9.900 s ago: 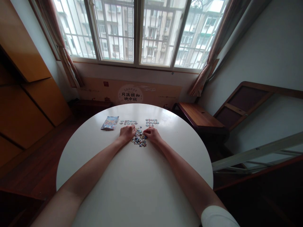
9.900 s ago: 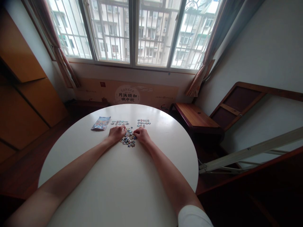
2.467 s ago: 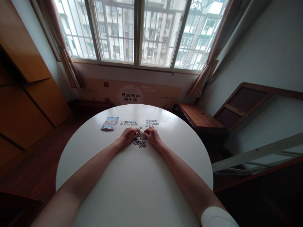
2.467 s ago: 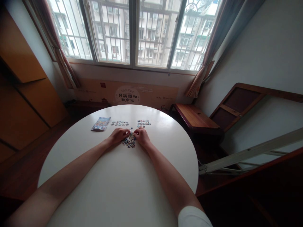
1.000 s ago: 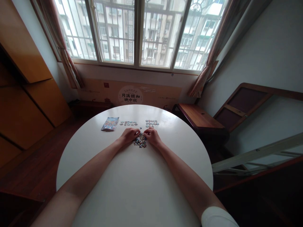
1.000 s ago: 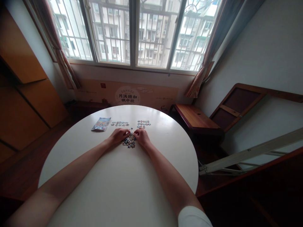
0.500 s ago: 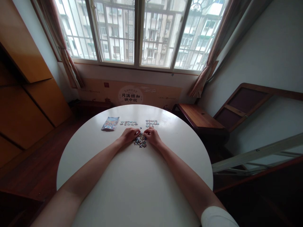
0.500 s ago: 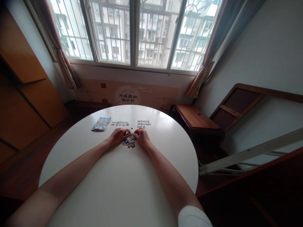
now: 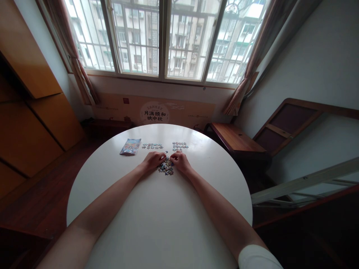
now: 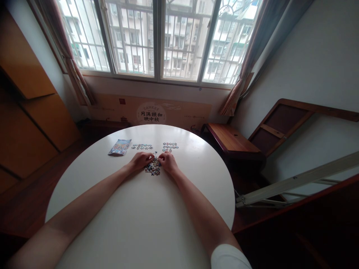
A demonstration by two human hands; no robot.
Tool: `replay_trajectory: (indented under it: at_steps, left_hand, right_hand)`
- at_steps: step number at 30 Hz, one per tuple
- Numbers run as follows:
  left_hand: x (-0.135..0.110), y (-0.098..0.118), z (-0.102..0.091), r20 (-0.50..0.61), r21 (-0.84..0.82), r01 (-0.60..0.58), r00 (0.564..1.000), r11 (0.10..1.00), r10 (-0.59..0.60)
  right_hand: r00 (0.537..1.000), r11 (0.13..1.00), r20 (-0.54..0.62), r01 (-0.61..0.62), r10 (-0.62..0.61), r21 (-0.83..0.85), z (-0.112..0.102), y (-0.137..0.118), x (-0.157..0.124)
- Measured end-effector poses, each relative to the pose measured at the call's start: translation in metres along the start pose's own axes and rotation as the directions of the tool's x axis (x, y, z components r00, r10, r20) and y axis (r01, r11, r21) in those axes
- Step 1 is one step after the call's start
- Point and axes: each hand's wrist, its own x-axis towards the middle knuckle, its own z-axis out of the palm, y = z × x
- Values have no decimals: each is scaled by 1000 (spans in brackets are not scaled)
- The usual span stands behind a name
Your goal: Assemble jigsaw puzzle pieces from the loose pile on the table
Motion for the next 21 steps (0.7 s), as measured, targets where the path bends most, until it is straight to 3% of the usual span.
replay_trajectory:
  at_steps: [21]
  left_hand:
    - [0, -2, 3, -10, 26, -14, 1000, 1000, 14]
  right_hand:
    - [1000, 1000, -1, 13, -13, -13, -1, 0, 0]
